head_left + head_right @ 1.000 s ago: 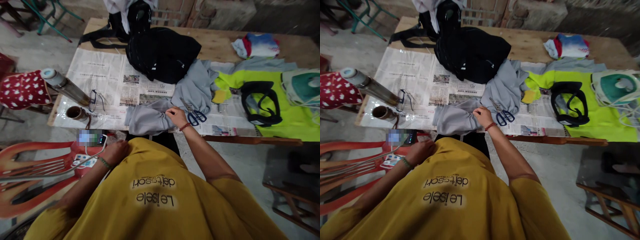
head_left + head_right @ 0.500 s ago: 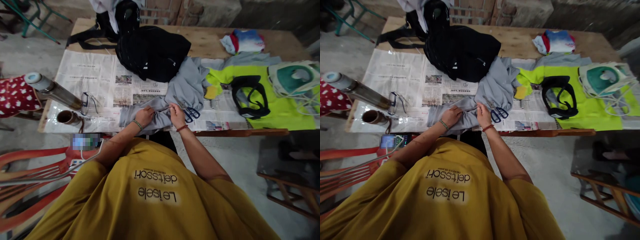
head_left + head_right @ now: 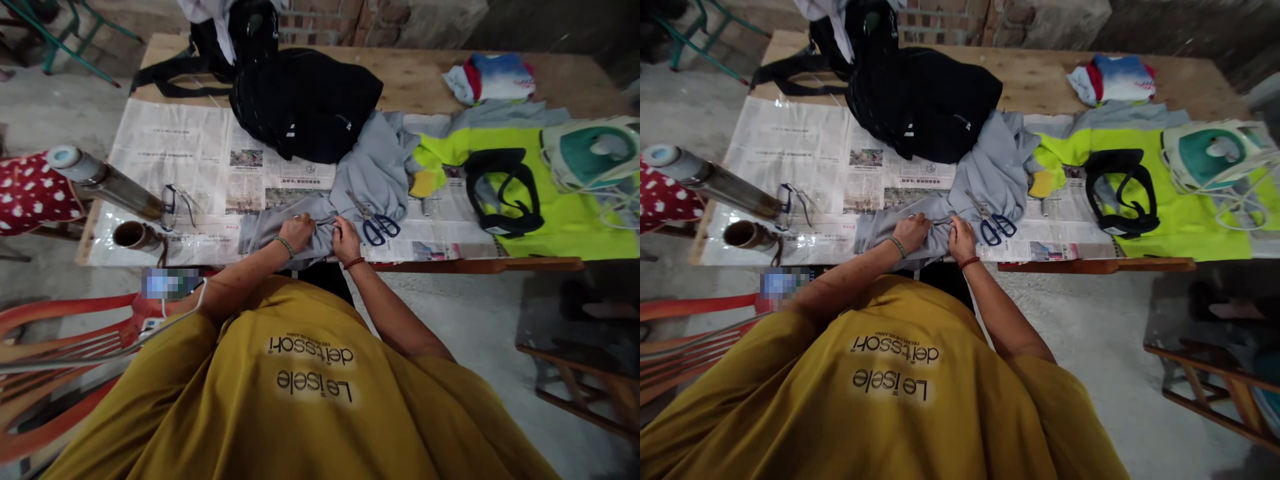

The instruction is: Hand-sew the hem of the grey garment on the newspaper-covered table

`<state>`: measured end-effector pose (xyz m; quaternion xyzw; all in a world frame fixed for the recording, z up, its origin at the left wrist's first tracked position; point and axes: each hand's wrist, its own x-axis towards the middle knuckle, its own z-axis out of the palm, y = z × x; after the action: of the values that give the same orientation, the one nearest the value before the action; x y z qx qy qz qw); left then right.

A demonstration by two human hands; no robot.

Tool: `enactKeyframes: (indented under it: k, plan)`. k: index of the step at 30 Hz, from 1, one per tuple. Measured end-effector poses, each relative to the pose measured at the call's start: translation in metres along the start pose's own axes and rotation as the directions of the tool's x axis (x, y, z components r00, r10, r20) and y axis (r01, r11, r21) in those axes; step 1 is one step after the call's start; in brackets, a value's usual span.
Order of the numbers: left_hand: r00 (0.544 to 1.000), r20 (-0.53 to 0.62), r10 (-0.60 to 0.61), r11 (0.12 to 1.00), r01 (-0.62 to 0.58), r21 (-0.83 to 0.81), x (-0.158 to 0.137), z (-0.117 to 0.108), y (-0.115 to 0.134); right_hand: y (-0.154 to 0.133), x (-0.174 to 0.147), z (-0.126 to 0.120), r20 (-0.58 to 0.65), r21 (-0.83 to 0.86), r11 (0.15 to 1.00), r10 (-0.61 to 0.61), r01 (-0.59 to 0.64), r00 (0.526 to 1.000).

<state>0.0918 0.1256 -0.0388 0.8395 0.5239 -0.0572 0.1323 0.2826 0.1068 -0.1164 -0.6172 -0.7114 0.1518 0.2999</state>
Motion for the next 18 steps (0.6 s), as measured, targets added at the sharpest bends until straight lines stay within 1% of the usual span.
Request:
enactKeyframes:
  k: [2, 5, 9, 12, 14, 15, 16, 17, 18]
  plan:
    - [0.995, -0.031, -0.100, 0.994, 0.098, -0.055, 0.000, 0.000, -0.005, 0.000, 0.000, 0.000, 0.000, -0.008, 1.000, 0.003, -0.003, 1.000]
    - [0.966, -0.080, -0.245, 0.963, 0.233, -0.134, -0.003, 0.000, -0.014, 0.001, 0.000, 0.002, 0.001, -0.010, 1.000, 0.003, -0.003, 1.000]
    - [0.935, -0.133, -0.330, 0.931, 0.299, -0.207, -0.010, -0.002, -0.023, 0.001, 0.000, 0.003, -0.003, -0.002, 1.000, 0.010, -0.010, 1.000]
    - [0.881, -0.202, -0.428, 0.880, 0.356, -0.315, -0.012, -0.007, -0.041, 0.000, 0.000, 0.003, 0.002, -0.003, 1.000, 0.016, -0.016, 1.000]
    - [0.824, -0.252, -0.508, 0.833, 0.395, -0.388, -0.010, -0.013, -0.063, -0.001, 0.000, 0.002, 0.008, -0.009, 1.000, 0.015, -0.015, 1.000]
    - [0.782, -0.287, -0.553, 0.802, 0.406, -0.439, -0.009, -0.016, -0.076, -0.001, 0.000, 0.002, 0.009, -0.013, 1.000, 0.012, -0.012, 1.000]
    - [0.726, -0.327, -0.605, 0.761, 0.408, -0.505, -0.009, -0.019, -0.089, -0.001, 0.000, 0.002, 0.009, -0.015, 1.000, 0.009, -0.009, 1.000]
    - [0.653, -0.364, -0.664, 0.708, 0.391, -0.588, -0.008, -0.023, -0.100, -0.001, 0.000, 0.001, 0.009, -0.016, 1.000, 0.006, -0.006, 1.000]
    - [0.572, -0.385, -0.724, 0.639, 0.349, -0.685, -0.009, -0.026, -0.108, -0.001, 0.000, 0.001, 0.008, -0.017, 1.000, 0.006, -0.006, 1.000]
